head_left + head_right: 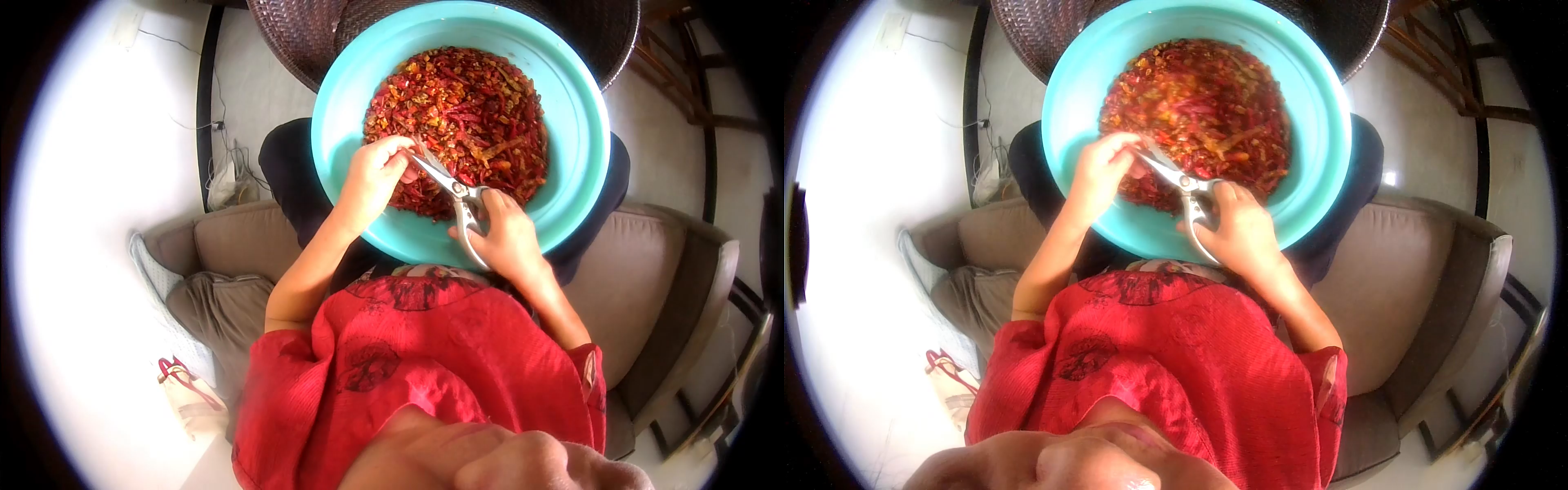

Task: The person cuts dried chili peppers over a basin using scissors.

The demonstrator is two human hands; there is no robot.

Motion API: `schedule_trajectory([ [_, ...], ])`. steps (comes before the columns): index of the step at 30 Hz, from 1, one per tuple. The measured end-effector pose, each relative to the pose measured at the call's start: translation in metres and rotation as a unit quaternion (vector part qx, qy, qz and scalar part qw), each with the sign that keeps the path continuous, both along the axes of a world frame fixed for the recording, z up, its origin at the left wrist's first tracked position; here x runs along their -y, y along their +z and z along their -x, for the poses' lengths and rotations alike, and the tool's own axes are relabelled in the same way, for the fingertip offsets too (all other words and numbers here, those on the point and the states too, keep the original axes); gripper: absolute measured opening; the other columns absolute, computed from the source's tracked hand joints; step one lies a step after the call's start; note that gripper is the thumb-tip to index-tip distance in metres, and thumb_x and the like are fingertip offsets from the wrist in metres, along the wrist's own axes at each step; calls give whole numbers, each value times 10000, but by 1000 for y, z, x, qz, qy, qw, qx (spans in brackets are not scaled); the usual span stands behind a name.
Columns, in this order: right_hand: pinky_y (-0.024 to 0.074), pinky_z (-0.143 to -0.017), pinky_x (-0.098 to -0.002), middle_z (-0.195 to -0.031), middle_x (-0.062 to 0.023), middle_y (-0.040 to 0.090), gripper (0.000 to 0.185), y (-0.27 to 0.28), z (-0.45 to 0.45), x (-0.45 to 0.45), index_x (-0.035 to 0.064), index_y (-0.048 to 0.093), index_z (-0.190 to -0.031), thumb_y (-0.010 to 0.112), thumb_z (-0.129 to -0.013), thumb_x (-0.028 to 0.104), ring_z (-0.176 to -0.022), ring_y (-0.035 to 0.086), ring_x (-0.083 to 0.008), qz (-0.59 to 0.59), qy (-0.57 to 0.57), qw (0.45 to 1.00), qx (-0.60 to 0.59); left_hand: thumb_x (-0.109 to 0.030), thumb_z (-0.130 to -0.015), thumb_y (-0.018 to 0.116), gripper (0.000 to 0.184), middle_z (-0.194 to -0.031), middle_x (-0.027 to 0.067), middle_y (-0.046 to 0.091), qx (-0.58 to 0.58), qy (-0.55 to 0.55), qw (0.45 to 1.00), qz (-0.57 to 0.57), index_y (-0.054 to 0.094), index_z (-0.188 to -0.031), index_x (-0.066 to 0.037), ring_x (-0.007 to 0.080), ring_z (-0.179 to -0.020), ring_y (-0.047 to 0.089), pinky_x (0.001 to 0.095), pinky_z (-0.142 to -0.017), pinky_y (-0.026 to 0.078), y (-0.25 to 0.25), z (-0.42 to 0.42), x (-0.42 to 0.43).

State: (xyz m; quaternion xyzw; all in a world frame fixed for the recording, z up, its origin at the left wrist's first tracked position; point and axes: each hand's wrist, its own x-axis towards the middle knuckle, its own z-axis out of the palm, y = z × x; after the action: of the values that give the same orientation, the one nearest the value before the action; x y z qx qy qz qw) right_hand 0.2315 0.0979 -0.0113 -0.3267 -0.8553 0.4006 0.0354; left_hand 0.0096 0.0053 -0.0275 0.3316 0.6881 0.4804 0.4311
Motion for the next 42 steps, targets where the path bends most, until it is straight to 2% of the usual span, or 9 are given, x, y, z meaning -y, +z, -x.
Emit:
schedule_trajectory([
  [4, 498, -724, -453, -906, -189, 649, 403, -13, -5, 2, 10, 590, -969, 757, -769, 317, -843, 639, -369, -21, -15, 999, -27, -37, -960, 519, 171, -889, 64, 676, 91, -2, 996, 17, 644, -1059, 23, 98, -696, 614, 233, -659, 507, 3, 6, 0],
  [11, 477, -598, -416, -720, -162, 611, 321, -16, -12, 2, -9, 601, -880, 765, -795, 253, -630, 592, -316, 47, -49, 996, -63, -80, -942, 581, 141, -783, 81, 693, -29, -31, 998, 56, 663, -1000, 19, 118, -625, 607, 252, -600, 482, 22, 6, -10],
  [17, 433, -567, -295, -692, -29, 551, 256, 4, -26, -4, -7, 616, -919, 768, -822, 174, -642, 506, -101, 253, -171, 939, -161, 8, -801, 646, 224, -992, 104, 621, -454, -126, 875, -109, 706, -1005, -61, 297, -966, 568, 403, -850, 475, 27, -7, -62],
  [21, 426, -575, -231, -724, 23, 545, 195, 4, -36, -7, 16, 624, -992, 719, -858, 121, -669, 504, -55, 339, -223, 886, -225, -61, -799, 677, 215, -1074, 96, 630, -566, -231, 791, -32, 724, -1007, -89, 279, -1051, 549, 382, -895, 477, 9, -17, -84],
  [23, 421, -574, -223, -733, 23, 547, 191, 4, -40, -12, 20, 625, -995, 716, -861, 122, -678, 506, -45, 338, -235, 886, -212, -1, -677, 684, 158, -892, 103, 587, -549, -240, 799, -47, 705, -828, -44, 307, -941, 537, 391, -842, 481, 12, -16, -81],
  [29, 447, -581, -260, -735, -7, 567, 234, 1, -40, -8, 18, 621, -987, 729, -859, 182, -665, 522, -78, 335, -220, 892, -207, -23, -809, 665, 95, -943, 74, 620, -464, -198, 863, -30, 652, -903, -22, 247, -913, 579, 350, -808, 481, 31, -4, -40],
  [33, 491, -664, -372, -798, -142, 617, 462, 21, -30, -15, 6, 604, -1006, 765, -796, 384, -707, 614, -245, 227, -139, 962, -56, -71, -875, 623, 66, -850, 22, 576, -194, -36, 980, -40, 629, -921, -24, 122, -759, 538, 266, -685, 441, 37, 2, -36],
  [35, 491, -726, -416, -896, -166, 627, 522, 21, -23, -12, 17, 584, -1039, 763, -775, 430, -818, 633, -314, 133, -84, 988, -4, -124, -905, 622, 84, -832, -6, 577, 119, -7, 993, 3, 630, -927, -43, 65, -712, 493, 219, -641, 410, 43, 5, -36],
  [42, 475, -690, -415, -833, -141, 593, 451, 8, -17, -1, 6, 561, -983, 779, -753, 326, -766, 601, -307, 17, -68, 997, -39, -111, -911, 617, 50, -790, -49, 553, 120, -41, 992, 19, 610, -913, -62, 28, -684, 462, 192, -618, 385, 33, -3, -30],
])
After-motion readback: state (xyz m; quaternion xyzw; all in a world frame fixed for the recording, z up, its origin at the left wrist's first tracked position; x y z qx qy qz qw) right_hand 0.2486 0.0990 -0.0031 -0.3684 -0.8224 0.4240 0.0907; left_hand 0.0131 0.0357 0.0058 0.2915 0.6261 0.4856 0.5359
